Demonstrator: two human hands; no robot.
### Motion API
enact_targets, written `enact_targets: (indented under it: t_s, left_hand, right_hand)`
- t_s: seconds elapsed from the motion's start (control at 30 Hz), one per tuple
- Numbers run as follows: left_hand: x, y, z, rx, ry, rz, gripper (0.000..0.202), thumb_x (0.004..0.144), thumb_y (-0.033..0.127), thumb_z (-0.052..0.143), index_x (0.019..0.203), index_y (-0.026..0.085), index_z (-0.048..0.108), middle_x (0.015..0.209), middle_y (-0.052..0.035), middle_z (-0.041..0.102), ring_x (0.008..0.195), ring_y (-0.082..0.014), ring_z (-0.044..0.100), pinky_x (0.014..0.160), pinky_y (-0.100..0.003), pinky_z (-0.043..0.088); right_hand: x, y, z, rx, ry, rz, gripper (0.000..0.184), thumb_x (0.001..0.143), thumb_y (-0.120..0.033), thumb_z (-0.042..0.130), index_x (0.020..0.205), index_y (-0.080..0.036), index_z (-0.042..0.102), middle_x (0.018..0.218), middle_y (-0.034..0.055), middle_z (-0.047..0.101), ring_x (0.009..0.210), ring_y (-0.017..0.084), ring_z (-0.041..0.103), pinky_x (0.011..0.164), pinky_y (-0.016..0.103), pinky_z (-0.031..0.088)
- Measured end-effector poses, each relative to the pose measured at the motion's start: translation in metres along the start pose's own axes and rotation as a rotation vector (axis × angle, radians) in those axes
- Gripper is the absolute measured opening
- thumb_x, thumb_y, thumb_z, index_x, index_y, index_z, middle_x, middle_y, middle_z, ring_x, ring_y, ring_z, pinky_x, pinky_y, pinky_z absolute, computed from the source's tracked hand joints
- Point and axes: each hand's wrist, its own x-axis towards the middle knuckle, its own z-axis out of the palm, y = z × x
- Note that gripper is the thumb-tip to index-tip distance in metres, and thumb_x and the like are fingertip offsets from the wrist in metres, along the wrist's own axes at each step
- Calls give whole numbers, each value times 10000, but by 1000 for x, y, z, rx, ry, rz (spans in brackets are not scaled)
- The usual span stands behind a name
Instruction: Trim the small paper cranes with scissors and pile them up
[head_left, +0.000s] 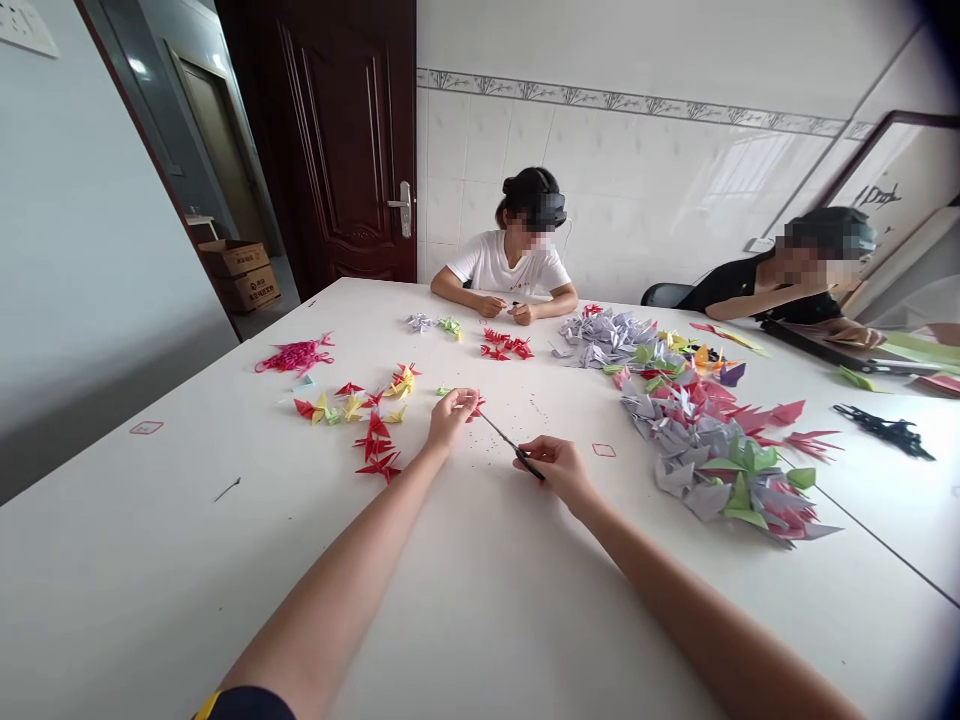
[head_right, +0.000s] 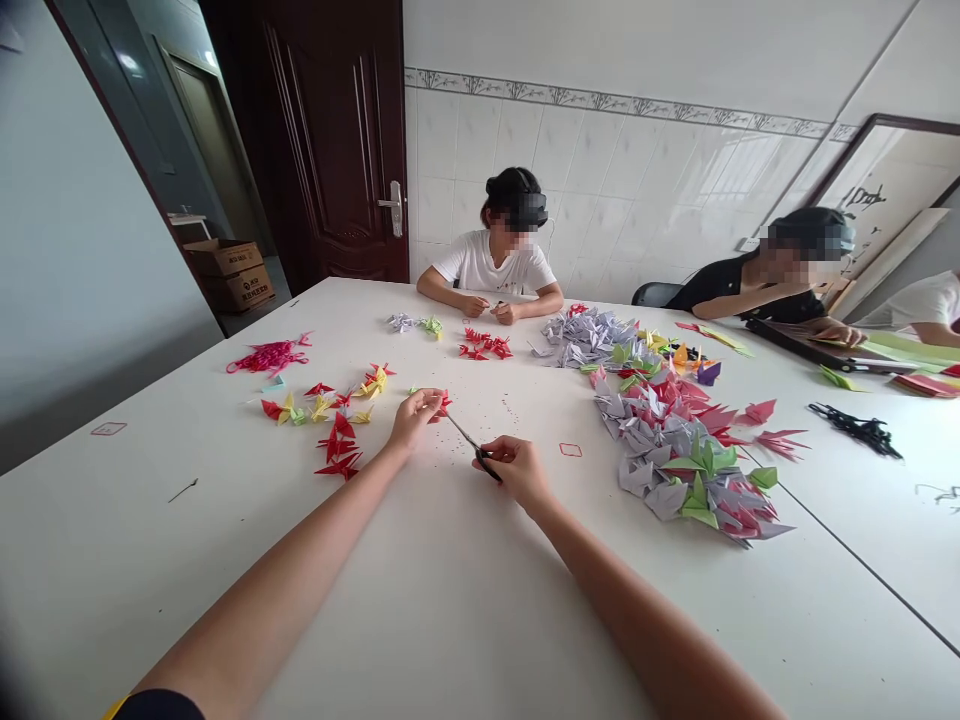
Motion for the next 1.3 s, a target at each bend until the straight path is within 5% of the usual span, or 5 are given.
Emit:
enact_targets:
  t_s: [0.47, 0.83, 1.03, 1.3]
  left_hand:
    - [3, -4, -1, -22, 80, -37, 369, 666, 433, 795, 881, 136, 757, 868, -92, 722, 826, -190, 655, 861, -347, 522]
    - [4, -3, -2, -244, 203, -61, 401, 535, 274, 846, 887, 114, 738, 920, -102, 719, 824, -167, 649, 850, -347, 509]
    - [7, -7, -2, -173, 149, -22, 295, 606, 284, 788, 856, 136, 740, 819, -73, 713, 734, -145, 630, 768, -318, 494]
    - [5, -6, 1, -16, 113, 30, 251, 683, 344, 730, 848, 155, 747, 777, -56, 693, 694, -136, 594, 705, -289, 473]
  right_hand:
    - [-2, 9, -5, -256, -2, -200, 204, 676, -266, 681, 872, -216, 708, 742, 4, 702, 607, 136, 497, 561, 269, 364]
    - [0, 8, -9, -98, 19, -215, 201, 715, -325, 694, 875, -207, 662, 779, 43, 730, 697, 181, 615, 627, 289, 434]
    - [1, 8, -8, -206, 141, -211, 219, 697, -360, 718, 857, -212, 694, 728, 26, 688, 632, 158, 521, 568, 278, 371]
    - [0, 6, -6, -272, 142, -213, 164, 697, -327, 684, 830, -232, 698, 714, 7, 687, 608, 141, 491, 553, 265, 357]
